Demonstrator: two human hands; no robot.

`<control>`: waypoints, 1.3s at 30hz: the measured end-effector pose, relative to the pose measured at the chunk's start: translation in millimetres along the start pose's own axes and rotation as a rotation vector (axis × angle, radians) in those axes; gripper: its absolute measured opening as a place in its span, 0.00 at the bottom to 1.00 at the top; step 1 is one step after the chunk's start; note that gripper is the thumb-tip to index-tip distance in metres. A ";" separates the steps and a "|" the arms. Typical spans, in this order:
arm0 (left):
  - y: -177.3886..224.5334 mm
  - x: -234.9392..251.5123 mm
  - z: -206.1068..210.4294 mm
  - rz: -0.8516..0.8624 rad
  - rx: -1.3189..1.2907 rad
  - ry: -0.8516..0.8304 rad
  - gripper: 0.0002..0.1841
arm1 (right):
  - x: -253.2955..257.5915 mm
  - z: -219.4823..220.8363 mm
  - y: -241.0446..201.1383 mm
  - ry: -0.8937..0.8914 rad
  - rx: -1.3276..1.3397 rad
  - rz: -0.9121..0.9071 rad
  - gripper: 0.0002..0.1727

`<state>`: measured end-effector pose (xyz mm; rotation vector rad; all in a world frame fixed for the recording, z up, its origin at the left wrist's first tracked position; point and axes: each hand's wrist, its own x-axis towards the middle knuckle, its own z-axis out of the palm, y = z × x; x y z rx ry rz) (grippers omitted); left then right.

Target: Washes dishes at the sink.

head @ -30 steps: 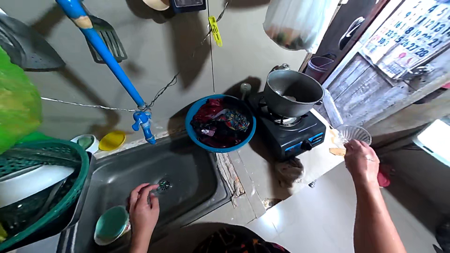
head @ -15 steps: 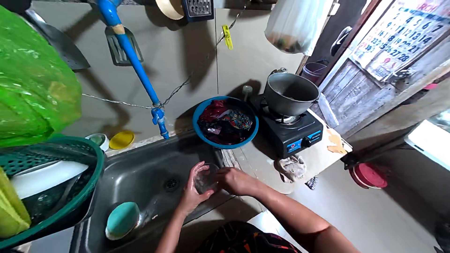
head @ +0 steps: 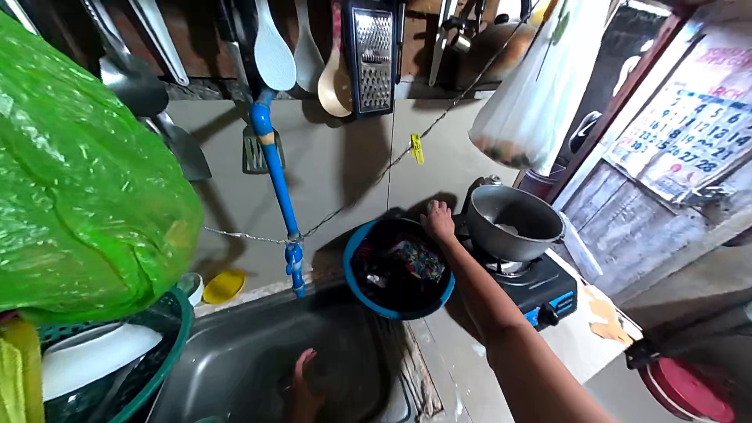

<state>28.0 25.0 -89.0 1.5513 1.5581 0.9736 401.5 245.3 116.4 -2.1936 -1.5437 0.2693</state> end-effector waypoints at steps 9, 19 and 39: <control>-41.5 3.6 -8.0 -0.204 0.105 -0.175 0.59 | 68.5 33.6 33.5 -0.070 -0.107 0.205 0.48; -33.3 -13.2 -16.2 -0.189 0.202 -0.144 0.59 | 69.0 35.3 35.7 0.002 0.086 0.037 0.57; 120.4 -61.1 -47.0 0.048 -0.208 -0.012 0.30 | -211.8 42.0 -61.4 -0.649 0.762 -0.631 0.33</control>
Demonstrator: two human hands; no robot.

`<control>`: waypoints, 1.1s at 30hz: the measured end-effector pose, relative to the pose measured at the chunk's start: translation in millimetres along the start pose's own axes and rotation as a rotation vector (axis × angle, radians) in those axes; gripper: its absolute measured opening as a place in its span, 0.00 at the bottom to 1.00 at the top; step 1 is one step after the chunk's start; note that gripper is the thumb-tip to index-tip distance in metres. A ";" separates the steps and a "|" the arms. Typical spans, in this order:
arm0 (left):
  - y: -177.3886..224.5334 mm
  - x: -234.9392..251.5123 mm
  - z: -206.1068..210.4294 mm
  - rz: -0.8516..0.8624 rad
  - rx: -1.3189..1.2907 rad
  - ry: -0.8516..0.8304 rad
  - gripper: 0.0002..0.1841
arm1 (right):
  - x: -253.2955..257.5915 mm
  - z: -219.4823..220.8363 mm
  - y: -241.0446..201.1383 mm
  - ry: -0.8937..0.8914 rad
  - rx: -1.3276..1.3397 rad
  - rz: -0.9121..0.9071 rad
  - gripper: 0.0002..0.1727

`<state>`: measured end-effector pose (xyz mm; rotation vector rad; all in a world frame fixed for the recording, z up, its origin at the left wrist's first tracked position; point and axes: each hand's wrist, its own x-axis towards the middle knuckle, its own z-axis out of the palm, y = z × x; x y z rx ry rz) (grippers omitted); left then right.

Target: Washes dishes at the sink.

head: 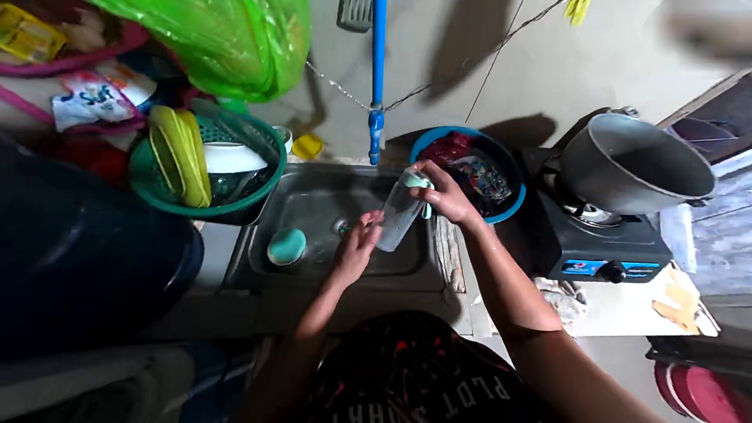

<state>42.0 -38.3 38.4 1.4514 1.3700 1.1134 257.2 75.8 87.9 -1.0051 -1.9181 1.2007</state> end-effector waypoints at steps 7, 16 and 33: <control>-20.6 -31.4 24.6 -0.119 0.115 0.108 0.54 | 2.0 71.4 -10.6 -0.035 -0.336 -0.014 0.32; -40.3 -50.8 11.6 0.033 -0.340 -0.069 0.49 | -6.5 91.6 -16.8 -0.071 -0.353 -0.091 0.22; -31.7 -30.8 -56.4 -0.102 -0.695 -0.385 0.38 | 37.6 52.3 -53.0 -0.439 0.025 -0.233 0.45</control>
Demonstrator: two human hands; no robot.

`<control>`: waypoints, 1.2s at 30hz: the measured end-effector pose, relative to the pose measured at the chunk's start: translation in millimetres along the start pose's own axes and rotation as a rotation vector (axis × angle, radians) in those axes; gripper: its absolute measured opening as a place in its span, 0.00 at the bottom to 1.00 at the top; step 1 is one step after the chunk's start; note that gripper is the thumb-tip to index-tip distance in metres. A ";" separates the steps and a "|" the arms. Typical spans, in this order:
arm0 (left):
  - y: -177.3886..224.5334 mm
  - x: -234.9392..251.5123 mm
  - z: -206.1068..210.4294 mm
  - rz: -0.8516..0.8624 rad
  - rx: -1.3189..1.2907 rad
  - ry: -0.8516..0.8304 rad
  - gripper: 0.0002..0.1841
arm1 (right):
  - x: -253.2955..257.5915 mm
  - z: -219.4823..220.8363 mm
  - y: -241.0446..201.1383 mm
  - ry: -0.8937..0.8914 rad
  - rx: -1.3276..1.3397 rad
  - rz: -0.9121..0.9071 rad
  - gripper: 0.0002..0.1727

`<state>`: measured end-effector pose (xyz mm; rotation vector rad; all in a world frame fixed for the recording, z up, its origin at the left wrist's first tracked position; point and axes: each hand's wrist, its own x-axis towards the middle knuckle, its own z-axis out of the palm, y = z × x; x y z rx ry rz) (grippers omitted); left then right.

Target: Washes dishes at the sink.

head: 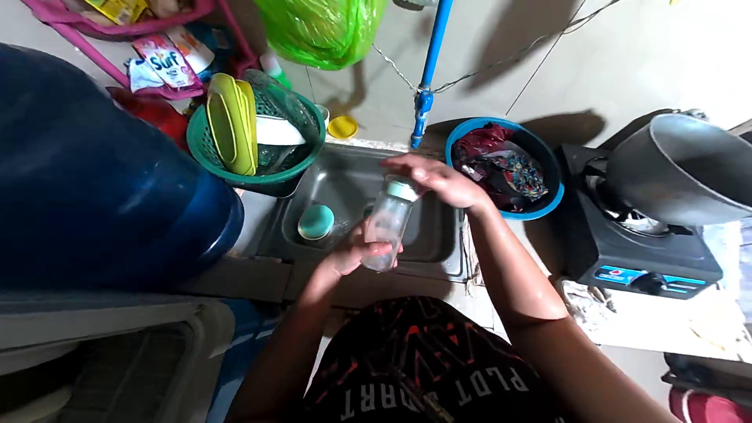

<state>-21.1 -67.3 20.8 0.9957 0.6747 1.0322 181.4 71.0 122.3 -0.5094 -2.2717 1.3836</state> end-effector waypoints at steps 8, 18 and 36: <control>2.8 -6.8 -13.1 -0.098 0.352 -0.060 0.36 | -10.5 20.7 29.2 -0.161 -0.105 0.346 0.24; -29.4 16.5 -41.9 -0.371 -0.253 -0.540 0.36 | -70.6 46.3 81.7 0.102 0.377 -0.215 0.19; -7.7 64.6 -64.0 -0.164 0.600 0.475 0.41 | -100.2 77.1 123.4 0.349 -0.168 0.648 0.29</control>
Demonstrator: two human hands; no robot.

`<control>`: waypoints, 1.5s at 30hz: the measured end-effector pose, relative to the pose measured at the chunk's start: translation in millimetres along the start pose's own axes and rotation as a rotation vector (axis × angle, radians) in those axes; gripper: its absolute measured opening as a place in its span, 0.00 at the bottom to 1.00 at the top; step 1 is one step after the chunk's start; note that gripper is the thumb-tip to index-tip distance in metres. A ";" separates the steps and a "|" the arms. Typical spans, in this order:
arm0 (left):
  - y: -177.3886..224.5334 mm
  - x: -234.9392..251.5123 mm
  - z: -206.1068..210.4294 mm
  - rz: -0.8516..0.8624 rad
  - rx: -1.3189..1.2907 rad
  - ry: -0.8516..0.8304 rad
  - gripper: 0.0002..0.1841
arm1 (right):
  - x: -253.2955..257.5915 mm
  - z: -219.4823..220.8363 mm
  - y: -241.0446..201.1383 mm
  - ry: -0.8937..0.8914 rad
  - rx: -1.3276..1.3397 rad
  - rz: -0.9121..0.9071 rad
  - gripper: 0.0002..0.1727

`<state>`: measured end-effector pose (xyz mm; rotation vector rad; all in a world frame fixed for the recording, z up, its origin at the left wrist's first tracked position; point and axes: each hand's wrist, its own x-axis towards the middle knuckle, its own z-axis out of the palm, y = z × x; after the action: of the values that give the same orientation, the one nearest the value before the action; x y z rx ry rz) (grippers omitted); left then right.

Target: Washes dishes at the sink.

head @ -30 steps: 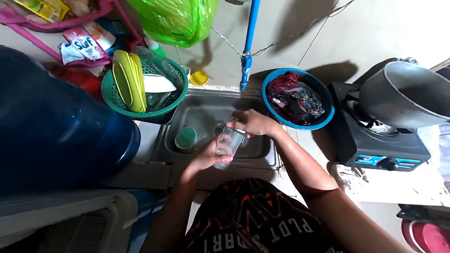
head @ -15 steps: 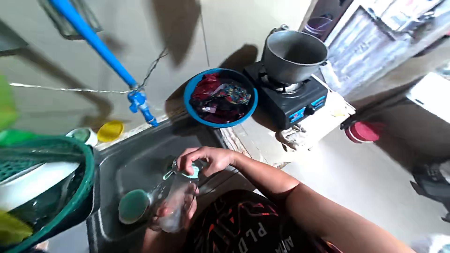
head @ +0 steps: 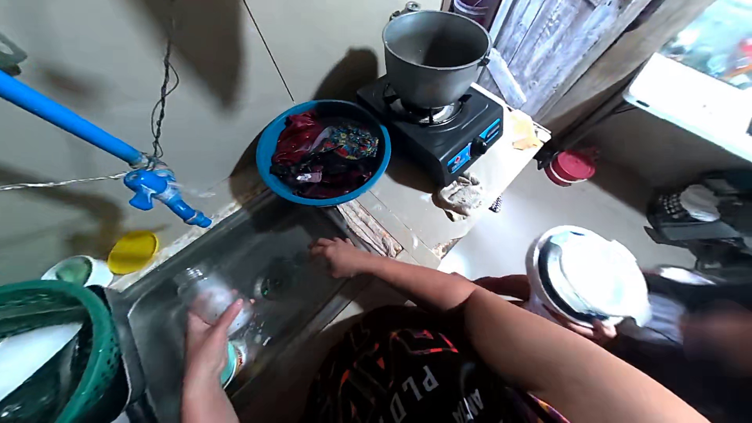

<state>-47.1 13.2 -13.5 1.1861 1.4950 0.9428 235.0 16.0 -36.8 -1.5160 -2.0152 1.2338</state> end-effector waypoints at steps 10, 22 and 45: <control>-35.2 49.3 1.8 -0.081 0.058 0.247 0.47 | -119.4 -40.2 -36.5 0.086 -0.218 0.576 0.45; -62.3 96.5 -19.7 -0.271 0.598 0.146 0.46 | -254.9 -40.6 -51.8 0.268 -0.007 -0.063 0.22; -44.1 48.4 -96.1 -0.257 0.375 0.205 0.25 | 6.5 76.4 -101.1 -0.507 -0.346 -0.160 0.22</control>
<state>-153.1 50.2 -43.8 1.1426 1.9996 0.6403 117.6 -17.3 -1.8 -1.2235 -2.7386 1.3560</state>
